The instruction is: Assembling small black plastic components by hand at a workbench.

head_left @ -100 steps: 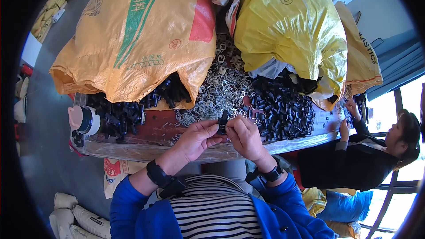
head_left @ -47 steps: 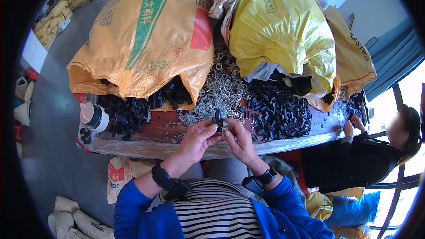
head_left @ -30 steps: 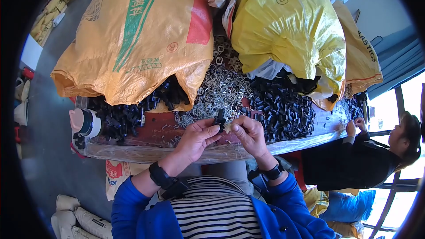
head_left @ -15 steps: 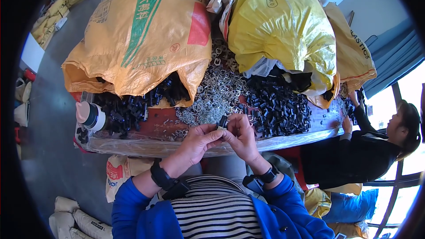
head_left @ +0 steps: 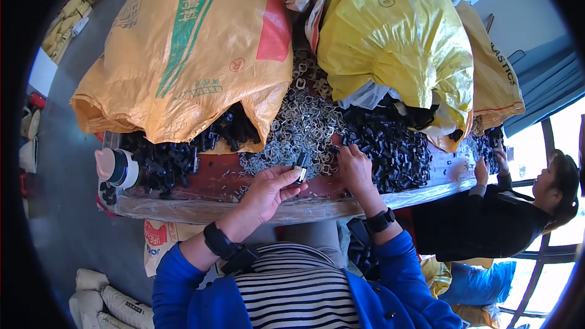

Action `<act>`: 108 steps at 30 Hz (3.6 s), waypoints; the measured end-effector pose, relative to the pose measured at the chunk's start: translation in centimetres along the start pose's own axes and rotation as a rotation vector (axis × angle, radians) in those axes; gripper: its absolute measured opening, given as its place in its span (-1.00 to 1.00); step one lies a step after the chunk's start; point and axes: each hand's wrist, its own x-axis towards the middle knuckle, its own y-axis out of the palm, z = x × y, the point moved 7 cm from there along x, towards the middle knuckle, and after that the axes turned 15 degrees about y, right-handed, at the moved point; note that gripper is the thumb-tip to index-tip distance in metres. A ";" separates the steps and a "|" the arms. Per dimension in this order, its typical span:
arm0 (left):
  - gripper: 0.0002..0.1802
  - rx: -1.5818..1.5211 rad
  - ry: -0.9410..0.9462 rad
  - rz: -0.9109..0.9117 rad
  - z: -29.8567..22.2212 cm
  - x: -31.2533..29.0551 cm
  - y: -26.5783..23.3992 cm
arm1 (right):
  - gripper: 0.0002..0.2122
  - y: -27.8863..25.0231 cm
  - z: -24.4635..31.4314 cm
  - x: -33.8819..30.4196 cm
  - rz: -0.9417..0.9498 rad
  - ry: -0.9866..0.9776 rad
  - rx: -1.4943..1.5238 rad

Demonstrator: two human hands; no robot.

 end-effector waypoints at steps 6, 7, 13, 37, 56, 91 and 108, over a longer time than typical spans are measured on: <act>-0.81 0.009 -0.010 -0.016 -0.2 1.0 -0.4 | -0.84 -0.1 -0.6 -0.1 0.399 0.204 0.637; -0.81 0.011 -0.005 -0.014 -0.2 1.0 -0.5 | -0.83 0.2 -0.4 -0.7 0.519 0.306 0.913; -0.82 0.031 0.031 0.029 -0.1 0.0 0.7 | -0.76 -1.7 3.8 -3.3 0.766 0.498 1.684; -0.77 0.030 -0.028 0.130 1.8 -2.7 2.1 | -0.80 -6.1 6.7 -5.8 0.262 0.013 1.041; -0.77 0.296 0.053 0.218 -0.4 0.9 1.9 | -0.65 -0.9 -12.7 13.2 -0.218 0.329 0.008; -0.67 0.464 -0.048 0.295 0.1 -1.3 0.7 | -0.57 -7.2 4.0 -5.1 0.453 -0.245 0.871; -0.65 0.321 0.002 0.313 0.1 -0.4 2.9 | -0.15 -5.9 8.3 -4.7 0.693 -0.364 0.903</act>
